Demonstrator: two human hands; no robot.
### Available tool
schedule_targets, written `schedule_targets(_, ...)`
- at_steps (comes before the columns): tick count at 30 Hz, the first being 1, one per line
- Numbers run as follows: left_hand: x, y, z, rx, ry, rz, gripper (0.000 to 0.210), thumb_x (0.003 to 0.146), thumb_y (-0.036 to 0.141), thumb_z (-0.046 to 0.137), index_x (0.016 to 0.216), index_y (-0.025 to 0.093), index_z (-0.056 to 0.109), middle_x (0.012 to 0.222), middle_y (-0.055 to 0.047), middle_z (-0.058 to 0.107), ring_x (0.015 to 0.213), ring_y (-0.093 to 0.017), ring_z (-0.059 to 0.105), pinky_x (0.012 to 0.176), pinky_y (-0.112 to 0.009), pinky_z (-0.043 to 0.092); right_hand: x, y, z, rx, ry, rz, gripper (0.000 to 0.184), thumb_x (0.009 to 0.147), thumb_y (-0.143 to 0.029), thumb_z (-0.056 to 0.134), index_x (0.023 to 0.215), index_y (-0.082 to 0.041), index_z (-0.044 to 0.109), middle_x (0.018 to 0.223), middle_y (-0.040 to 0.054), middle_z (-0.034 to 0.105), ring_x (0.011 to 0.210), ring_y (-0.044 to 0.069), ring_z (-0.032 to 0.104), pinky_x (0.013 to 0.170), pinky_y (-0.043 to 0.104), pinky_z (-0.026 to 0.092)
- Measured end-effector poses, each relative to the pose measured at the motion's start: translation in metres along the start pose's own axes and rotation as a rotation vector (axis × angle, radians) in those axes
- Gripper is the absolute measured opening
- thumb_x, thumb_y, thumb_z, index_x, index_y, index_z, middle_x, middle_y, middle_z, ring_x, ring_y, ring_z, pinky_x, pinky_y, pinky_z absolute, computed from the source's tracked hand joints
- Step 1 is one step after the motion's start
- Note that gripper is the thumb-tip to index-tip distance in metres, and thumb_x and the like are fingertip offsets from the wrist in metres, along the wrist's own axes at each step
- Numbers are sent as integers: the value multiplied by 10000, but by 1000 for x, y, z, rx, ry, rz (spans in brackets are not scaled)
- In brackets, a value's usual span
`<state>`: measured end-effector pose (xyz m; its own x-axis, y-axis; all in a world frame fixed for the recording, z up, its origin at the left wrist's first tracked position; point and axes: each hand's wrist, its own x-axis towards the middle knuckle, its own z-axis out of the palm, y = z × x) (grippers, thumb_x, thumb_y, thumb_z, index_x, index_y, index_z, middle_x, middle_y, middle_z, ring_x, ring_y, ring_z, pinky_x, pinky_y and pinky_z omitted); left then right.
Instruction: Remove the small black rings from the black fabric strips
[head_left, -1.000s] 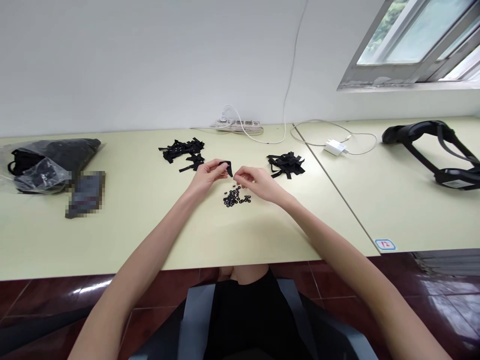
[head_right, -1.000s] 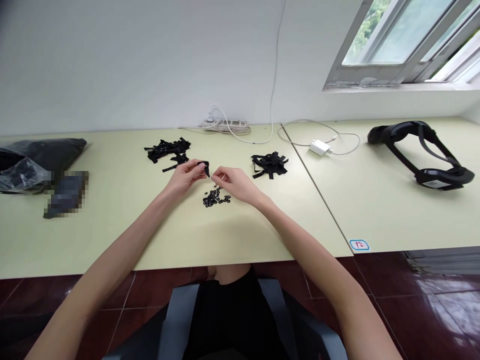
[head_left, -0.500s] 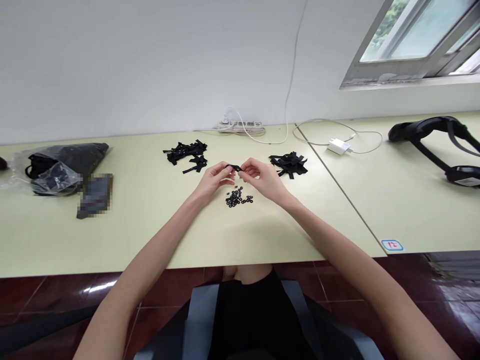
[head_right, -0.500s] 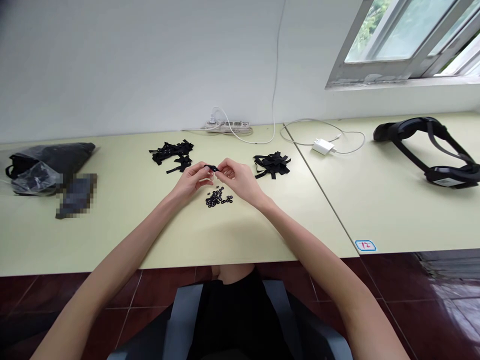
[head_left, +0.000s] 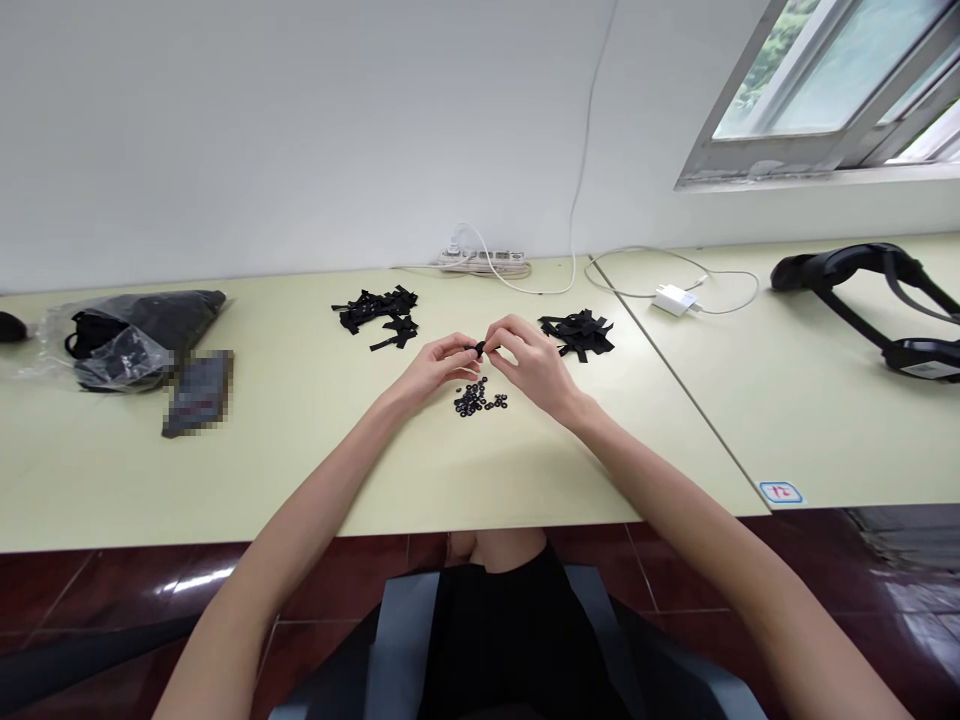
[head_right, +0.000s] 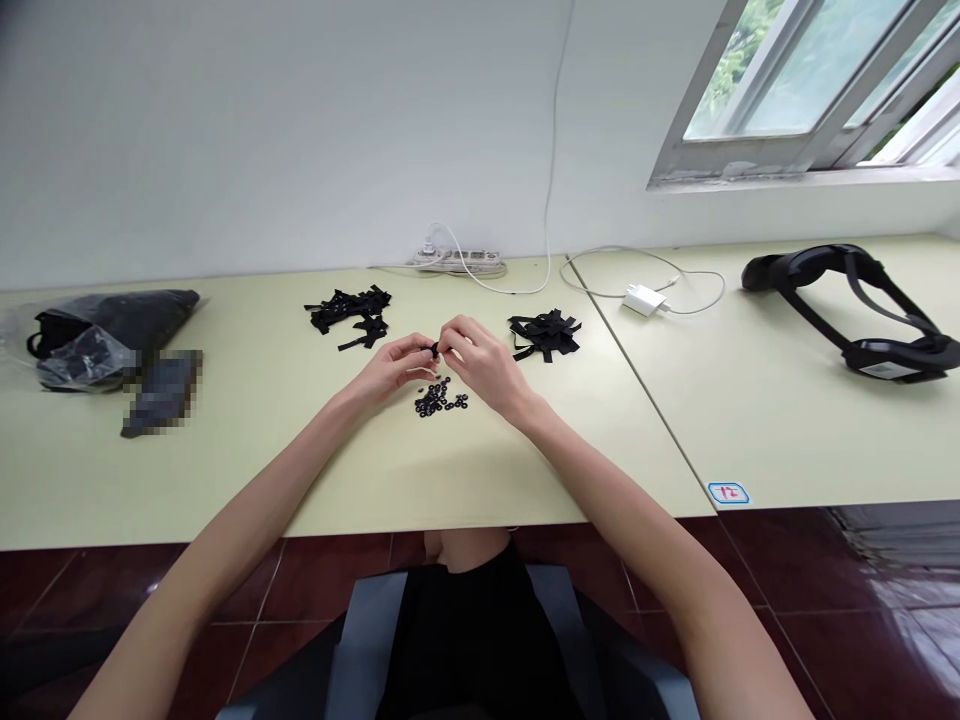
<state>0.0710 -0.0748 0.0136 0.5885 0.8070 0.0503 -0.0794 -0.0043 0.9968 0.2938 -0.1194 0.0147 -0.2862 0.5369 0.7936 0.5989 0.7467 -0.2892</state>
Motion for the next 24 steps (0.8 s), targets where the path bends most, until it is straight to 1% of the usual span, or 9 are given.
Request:
schedule_targets(3,1,1,0,14,19,16,321,907,494,926,1049,225,824,974,-34,726,931,-188,725,1007,-417,640,1,-3,-3,26,-75,95,236,1126,-163,504,998,-254,679,1154,106,749,1034,235,734,918,376,569)
schedule_targets(6,1,2,0,40,74,26,341,883,513,936,1032,223,838,993,-41,731,943,-193,721,1019,-420,641,3,-7,-5,27,-119,175,248,1111,-171,493,1073,-259,722,1231,126,741,1129,271,725,992,428,572)
schedule_targets(9,1,3,1,67,154,18,411,822,549,974,1017,207,853,1013,-56,753,935,-199,725,1051,-435,631,3,-8,-4,-15,-114,175,225,1104,-190,532,1113,-263,745,1245,135,735,1204,310,689,1070,484,560)
schedule_targets(11,1,3,1,81,192,10,457,788,574,996,1014,200,863,1006,-67,775,932,-207,736,1068,-448,623,2,-8,-1,-58,-106,155,194,1121,-226,557,1116,-267,746,1221,134,737,1199,318,675,1087,500,551)
schedule_targets(13,1,3,1,95,194,7,484,777,590,1005,1026,197,871,1000,-78,798,932,-216,752,1081,-458,616,1,-8,0,-68,-109,147,171,1140,-261,569,1119,-264,738,1191,131,743,1163,314,682,1063,489,555)
schedule_targets(15,1,2,1,101,180,11,493,780,599,1004,1030,195,871,996,-85,813,927,-224,769,1080,-466,614,0,-7,2,-23,-132,169,151,1152,-294,584,1112,-248,722,1164,128,752,1102,298,702,1001,457,568)
schedule_targets(18,0,1,1,123,158,16,497,787,601,1002,1023,185,866,956,-89,817,913,-234,783,1050,-474,625,-2,-6,3,82,-179,258,164,1157,-348,611,1072,-230,687,1132,118,761,1010,260,729,925,411,574)
schedule_targets(20,0,1,2,154,142,11,497,802,607,994,1017,176,871,937,-94,816,924,-244,784,1035,-475,637,-2,-5,3,144,-195,314,195,1158,-382,617,1041,-232,658,1104,105,763,973,238,736,911,390,571)
schedule_targets(24,-1,2,3,189,125,2,497,845,639,958,1022,179,891,998,-122,837,985,-270,786,1047,-485,650,-2,-4,4,206,-235,406,231,1166,-436,596,1032,-248,599,1029,74,768,913,223,718,848,368,540)
